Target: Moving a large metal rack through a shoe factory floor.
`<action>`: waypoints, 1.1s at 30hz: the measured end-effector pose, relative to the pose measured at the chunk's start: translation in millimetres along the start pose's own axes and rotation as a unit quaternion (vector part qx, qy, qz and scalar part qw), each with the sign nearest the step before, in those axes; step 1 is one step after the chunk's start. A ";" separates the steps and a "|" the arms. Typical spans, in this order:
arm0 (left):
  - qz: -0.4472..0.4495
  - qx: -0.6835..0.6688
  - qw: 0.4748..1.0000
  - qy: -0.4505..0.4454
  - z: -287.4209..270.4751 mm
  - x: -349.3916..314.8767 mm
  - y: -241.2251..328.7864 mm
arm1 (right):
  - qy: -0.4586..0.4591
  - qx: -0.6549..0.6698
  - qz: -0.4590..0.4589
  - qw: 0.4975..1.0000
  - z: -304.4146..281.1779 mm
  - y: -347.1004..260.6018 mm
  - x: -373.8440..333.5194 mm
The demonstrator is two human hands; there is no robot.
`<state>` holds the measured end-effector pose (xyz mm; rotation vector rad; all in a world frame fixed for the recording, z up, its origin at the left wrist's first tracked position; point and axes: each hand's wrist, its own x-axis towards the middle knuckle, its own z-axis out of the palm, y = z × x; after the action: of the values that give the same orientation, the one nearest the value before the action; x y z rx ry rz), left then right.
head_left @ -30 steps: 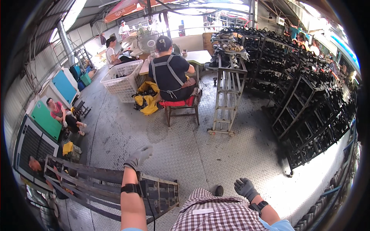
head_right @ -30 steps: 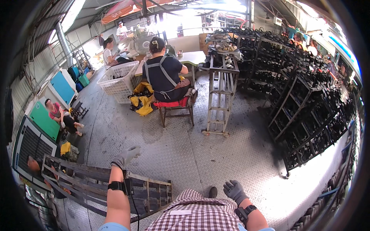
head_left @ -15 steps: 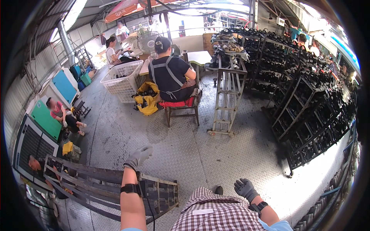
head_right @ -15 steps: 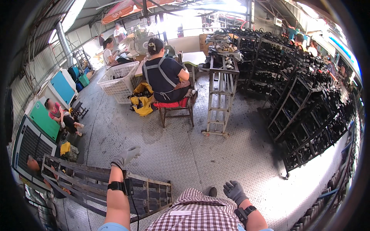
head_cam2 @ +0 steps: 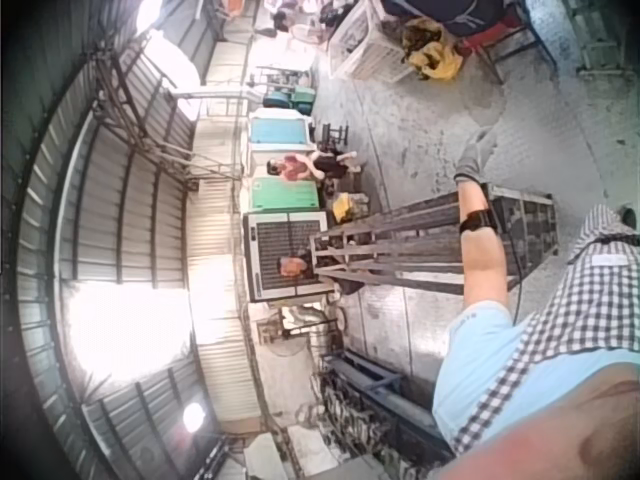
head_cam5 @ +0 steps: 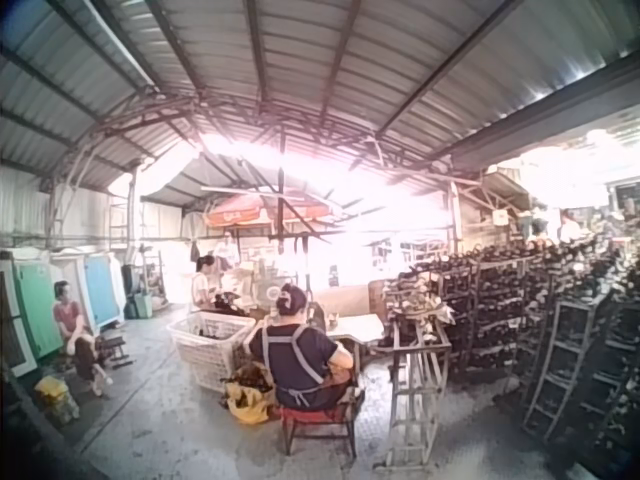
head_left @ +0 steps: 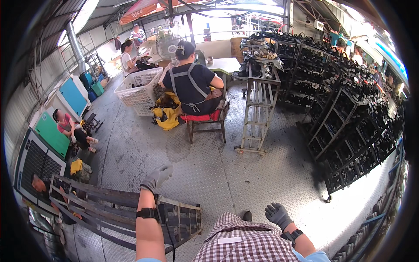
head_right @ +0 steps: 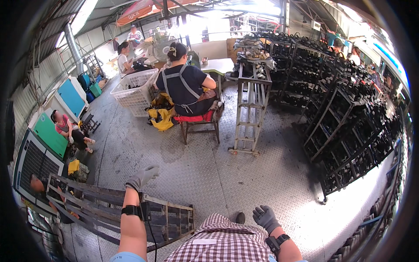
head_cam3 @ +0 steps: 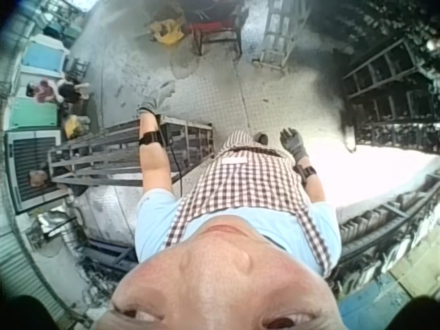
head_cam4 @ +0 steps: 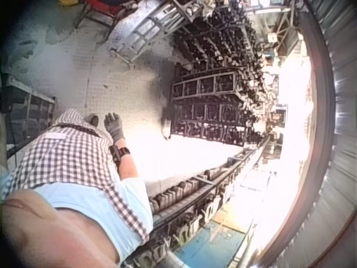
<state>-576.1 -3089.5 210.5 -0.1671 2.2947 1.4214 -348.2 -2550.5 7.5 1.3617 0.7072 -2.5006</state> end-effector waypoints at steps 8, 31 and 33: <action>0.015 0.000 1.000 0.003 0.1 2.3 -2.8 | 0.003 0.009 -0.002 1.000 0.3 0.9 1.6; 0.010 0.012 1.000 -0.006 0.1 -1.2 3.0 | 0.008 0.001 -0.005 1.000 -6.0 1.5 8.2; 0.008 0.016 1.000 -0.008 -0.1 -0.4 1.7 | -0.011 0.005 -0.004 1.000 -6.0 1.8 8.0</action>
<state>-576.2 -3088.9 212.2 -0.1291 2.3096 1.3884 -347.4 -2548.6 -2.5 1.3345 0.6982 -2.5250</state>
